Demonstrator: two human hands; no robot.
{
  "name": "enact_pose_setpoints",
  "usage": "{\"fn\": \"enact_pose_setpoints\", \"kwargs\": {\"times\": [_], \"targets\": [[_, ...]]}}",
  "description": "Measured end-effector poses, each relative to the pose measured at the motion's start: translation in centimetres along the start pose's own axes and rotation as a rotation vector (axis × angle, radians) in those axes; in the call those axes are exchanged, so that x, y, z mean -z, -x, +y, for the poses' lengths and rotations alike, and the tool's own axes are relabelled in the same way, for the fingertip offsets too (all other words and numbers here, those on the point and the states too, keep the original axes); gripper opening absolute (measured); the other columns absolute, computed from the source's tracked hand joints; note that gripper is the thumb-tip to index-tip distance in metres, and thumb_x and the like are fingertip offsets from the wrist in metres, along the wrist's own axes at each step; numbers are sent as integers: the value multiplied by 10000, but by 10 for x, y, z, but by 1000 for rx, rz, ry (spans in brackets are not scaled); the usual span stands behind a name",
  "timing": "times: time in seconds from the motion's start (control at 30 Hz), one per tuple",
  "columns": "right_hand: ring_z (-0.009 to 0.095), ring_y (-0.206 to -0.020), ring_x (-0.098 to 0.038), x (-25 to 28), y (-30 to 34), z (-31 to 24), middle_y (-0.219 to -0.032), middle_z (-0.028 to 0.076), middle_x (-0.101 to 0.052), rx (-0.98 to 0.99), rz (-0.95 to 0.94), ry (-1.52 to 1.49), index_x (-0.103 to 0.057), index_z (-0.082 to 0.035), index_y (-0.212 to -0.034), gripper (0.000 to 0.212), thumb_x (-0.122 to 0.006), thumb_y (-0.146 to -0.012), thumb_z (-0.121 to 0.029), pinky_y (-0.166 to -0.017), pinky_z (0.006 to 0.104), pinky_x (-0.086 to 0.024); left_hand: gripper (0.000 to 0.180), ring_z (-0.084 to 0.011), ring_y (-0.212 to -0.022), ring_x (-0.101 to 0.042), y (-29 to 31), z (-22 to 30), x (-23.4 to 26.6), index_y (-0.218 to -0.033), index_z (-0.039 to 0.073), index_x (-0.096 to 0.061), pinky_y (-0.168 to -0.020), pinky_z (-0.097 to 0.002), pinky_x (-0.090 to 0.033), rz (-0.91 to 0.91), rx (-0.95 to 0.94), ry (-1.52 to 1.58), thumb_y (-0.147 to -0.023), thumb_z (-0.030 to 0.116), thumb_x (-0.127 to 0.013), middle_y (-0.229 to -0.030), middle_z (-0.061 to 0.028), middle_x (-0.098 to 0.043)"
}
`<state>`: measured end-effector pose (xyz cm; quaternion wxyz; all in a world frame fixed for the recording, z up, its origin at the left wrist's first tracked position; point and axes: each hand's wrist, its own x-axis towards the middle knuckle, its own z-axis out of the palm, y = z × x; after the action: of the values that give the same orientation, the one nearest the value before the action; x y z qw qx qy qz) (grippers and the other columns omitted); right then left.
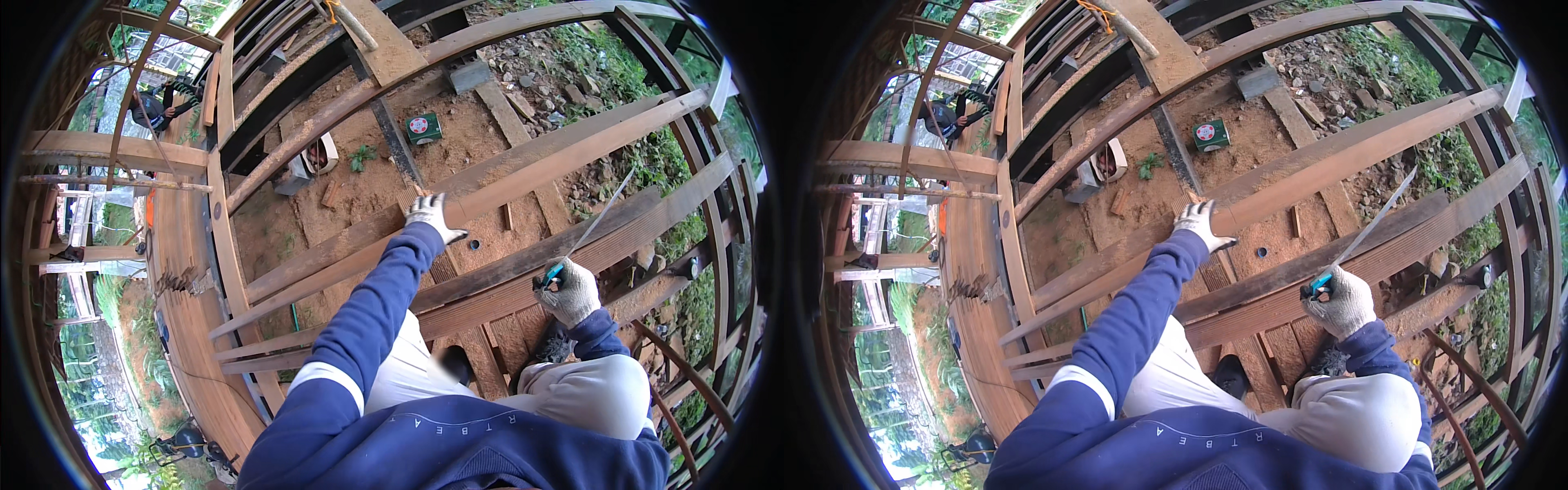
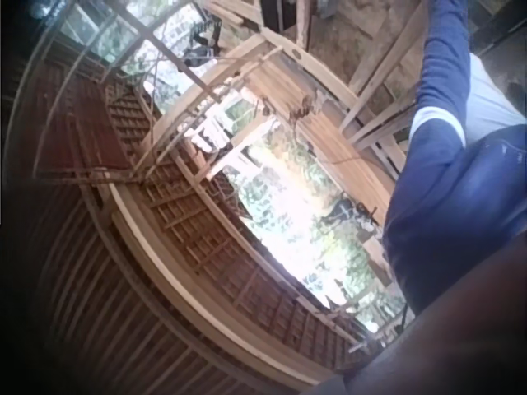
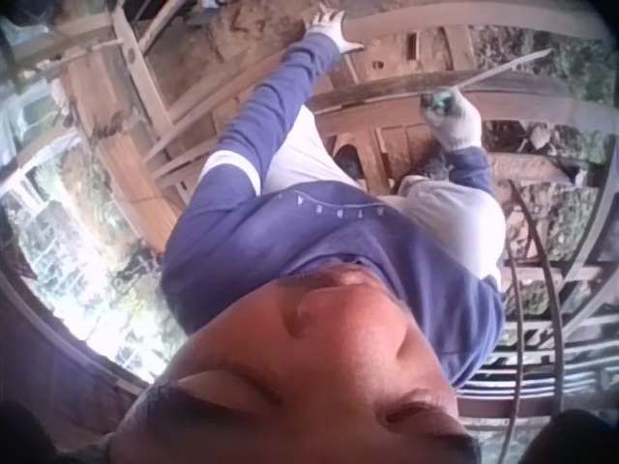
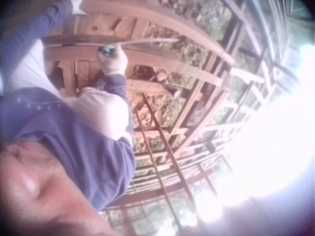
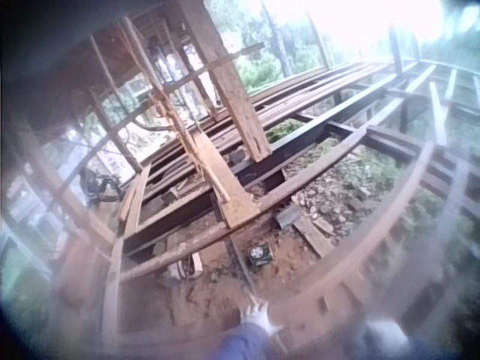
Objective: The person uses a combination square and a pencil to mark lines on wooden planks while standing on the floor framework of a building under construction.
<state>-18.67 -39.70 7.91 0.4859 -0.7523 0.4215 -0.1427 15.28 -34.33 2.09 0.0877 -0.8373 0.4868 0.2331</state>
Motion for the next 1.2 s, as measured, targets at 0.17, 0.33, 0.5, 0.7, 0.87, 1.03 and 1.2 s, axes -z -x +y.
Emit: {"fn": "enact_pose_setpoints", "kwargs": {"times": [0.17, 0.33, 0.5, 0.7, 0.87, 1.03, 1.2], "targets": [[243, -643, -650, 4, 28, 16, -682, 55, -613, -52, -26, 43, -635, -97, -871, 282, -853, -726, -201, -646, 347, -536, 897, -313, -1286, -598, -25, -46, -63, -1420, 127, -535, -1111, -443, -471, -6, 139, -54, -725, 600, -847, -1416, -127, -603], [266, -651, -668, 11, 41, 27, -694, 69, -634, -30, -26, 131, -646, -106, -862, 272, -852, -713, -202, -637, 363, -541, 837, -327, -1203, -649, -37, -48, -44, -1342, 115, -592, -1076, -428, -507, -272, 0, -15, -704, 582, -869, -1352, -140, -655], [298, -679, -684, 16, 36, 27, -711, 79, -652, 51, -39, 141, -648, -106, -857, 299, -867, -690, -223, -647, 378, -549, 940, -370, -1333, -558, -60, -74, -28, -1456, 166, -565, -1128, -452, -441, -357, -140, 137, -719, 700, -800, -1465, -187, -578], [349, -709, -693, 18, 19, 30, -734, 118, -673, 160, -133, 256, -662, -100, -861, 299, -856, -690, -250, -649, 419, -556, 998, -434, -1576, -117, -72, -66, -43, -1616, 225, -367, -1290, -472, -172, -188, -88, -107, -855, 852, -515, -1728, -147, -148], [340, -713, -704, 16, -5, 25, -745, 109, -690, 259, -240, 388, -677, -111, -892, 326, -849, -687, -297, -660, 431, -567, 728, -362, -1510, -341, -70, -80, -63, -1546, 206, -459, -1259, -501, -249, 33, 44, 58, -978, 657, -522, -1627, -105, -400], [330, -751, -720, 19, -33, 9, -769, 102, -715, 305, -329, 588, -692, -120, -930, 340, -832, -704, -330, -708, 445, -573, 676, -316, -1454, -429, -62, -83, -71, -1519, 208, -491, -1233, -531, -268, 172, 23, 117, -977, 606, -559, -1551, -70, -504], [345, -777, -734, 9, -75, -21, -792, 134, -729, 335, -437, 811, -714, -98, -895, 270, -787, -748, -313, -726, 459, -581, 861, -304, -1504, -378, -46, -73, -66, -1625, 202, -311, -1267, -551, -157, 108, 30, 175, -946, 655, -585, -1596, -143, -439]]}}
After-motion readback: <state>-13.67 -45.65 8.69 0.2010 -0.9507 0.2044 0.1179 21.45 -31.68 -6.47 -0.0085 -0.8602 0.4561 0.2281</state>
